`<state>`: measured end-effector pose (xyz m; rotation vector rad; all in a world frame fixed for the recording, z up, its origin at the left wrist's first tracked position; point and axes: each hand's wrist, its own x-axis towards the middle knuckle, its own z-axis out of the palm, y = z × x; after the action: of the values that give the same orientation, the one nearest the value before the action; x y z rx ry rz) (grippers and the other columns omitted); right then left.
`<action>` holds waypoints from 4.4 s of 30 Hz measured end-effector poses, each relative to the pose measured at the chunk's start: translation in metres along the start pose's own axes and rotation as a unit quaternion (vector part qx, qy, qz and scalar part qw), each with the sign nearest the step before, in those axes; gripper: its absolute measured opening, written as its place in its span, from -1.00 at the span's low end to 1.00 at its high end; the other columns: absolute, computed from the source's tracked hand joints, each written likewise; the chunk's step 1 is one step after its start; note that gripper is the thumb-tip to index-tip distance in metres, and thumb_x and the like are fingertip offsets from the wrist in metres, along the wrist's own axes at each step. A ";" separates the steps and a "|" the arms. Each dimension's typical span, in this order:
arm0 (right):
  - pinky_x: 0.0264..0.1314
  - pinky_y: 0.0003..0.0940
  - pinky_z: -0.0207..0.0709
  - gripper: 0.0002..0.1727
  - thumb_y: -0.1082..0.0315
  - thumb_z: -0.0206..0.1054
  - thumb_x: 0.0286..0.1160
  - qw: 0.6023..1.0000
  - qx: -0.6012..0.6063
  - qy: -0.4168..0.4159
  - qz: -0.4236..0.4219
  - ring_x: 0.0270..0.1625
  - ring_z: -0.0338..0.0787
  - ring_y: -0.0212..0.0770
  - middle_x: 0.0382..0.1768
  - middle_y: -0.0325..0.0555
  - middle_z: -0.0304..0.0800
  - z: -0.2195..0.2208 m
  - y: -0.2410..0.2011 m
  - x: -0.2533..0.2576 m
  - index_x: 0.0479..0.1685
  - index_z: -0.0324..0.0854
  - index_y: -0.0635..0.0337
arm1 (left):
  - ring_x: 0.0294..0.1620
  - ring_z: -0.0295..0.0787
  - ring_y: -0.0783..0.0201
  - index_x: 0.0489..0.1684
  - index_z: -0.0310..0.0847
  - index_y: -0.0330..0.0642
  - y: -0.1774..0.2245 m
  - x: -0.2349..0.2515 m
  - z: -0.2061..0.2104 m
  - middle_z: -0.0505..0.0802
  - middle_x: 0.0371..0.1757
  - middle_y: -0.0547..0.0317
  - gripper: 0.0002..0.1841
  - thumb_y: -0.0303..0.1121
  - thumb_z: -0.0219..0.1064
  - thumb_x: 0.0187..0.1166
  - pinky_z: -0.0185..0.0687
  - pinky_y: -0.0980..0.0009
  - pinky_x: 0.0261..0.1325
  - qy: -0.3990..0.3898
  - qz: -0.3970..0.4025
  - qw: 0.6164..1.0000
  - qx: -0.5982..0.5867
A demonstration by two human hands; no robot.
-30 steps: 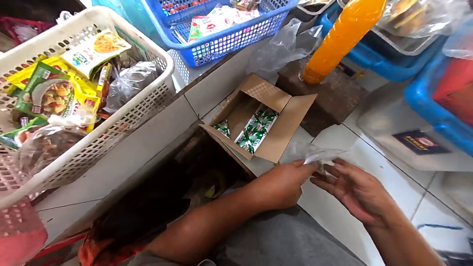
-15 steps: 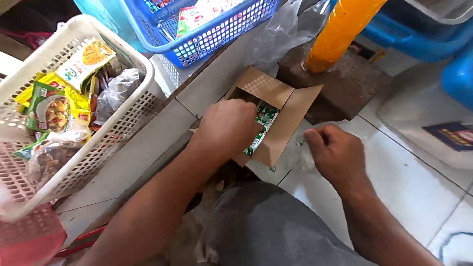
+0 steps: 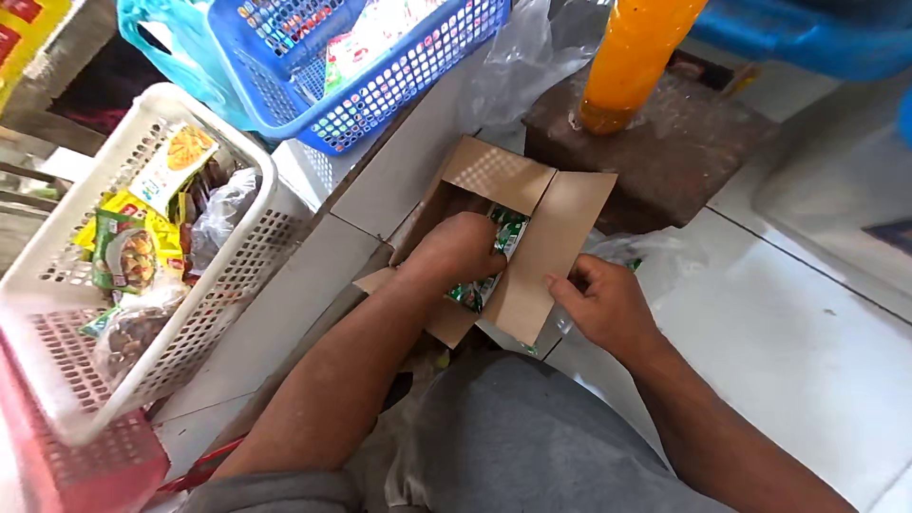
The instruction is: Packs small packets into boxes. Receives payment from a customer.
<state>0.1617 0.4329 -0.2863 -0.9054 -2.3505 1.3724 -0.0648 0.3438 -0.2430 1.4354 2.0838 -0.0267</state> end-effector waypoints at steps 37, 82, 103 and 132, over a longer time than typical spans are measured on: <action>0.04 -0.05 0.86 -0.71 0.48 0.07 0.69 0.878 0.449 -0.086 0.142 -0.07 0.92 -0.01 -0.01 0.14 0.85 0.020 0.019 -0.001 0.28 0.52 0.27 | 0.18 0.77 -0.27 0.47 0.60 0.16 -0.034 -0.029 -0.002 0.68 0.38 -0.22 -0.43 -0.44 0.48 0.41 0.73 -0.32 0.07 0.093 -0.038 0.994 0.033; 0.14 -0.14 0.86 -0.55 0.35 0.37 0.59 0.937 0.327 0.023 -0.118 0.11 0.88 -0.09 0.19 -0.02 0.82 -0.031 -0.026 -0.037 0.43 0.52 0.25 | -0.37 0.88 0.17 0.01 0.82 -0.15 -0.004 -0.087 -0.014 0.91 -0.28 0.10 -0.80 -0.28 0.50 0.55 0.86 -0.03 -0.16 0.205 -0.083 0.970 -0.104; 0.21 0.05 0.77 -0.39 -0.17 0.23 0.67 0.777 0.588 -0.038 0.221 0.21 0.84 0.04 0.22 0.04 0.78 -0.081 0.011 -0.054 0.57 0.43 -0.06 | -0.16 0.85 -0.18 0.11 0.68 -0.30 0.151 -0.069 0.084 0.67 0.38 -0.24 -0.76 -0.44 0.12 0.69 0.79 -0.10 -0.23 -0.069 0.129 0.984 0.107; 0.11 -0.16 0.80 -0.77 0.27 0.33 0.62 0.951 -0.169 -0.032 -0.258 0.00 0.85 -0.19 -0.05 -0.08 0.84 -0.046 -0.047 0.005 0.05 0.80 0.17 | 0.05 0.81 -0.22 0.17 0.68 -0.27 0.135 -0.073 0.094 0.80 0.10 -0.21 -0.75 -0.51 0.18 0.64 0.77 -0.10 -0.05 -0.003 0.210 0.976 0.060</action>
<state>0.1635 0.4511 -0.2234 -0.2716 -2.6575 0.8183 0.1107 0.3061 -0.2427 1.9209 1.7587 0.0127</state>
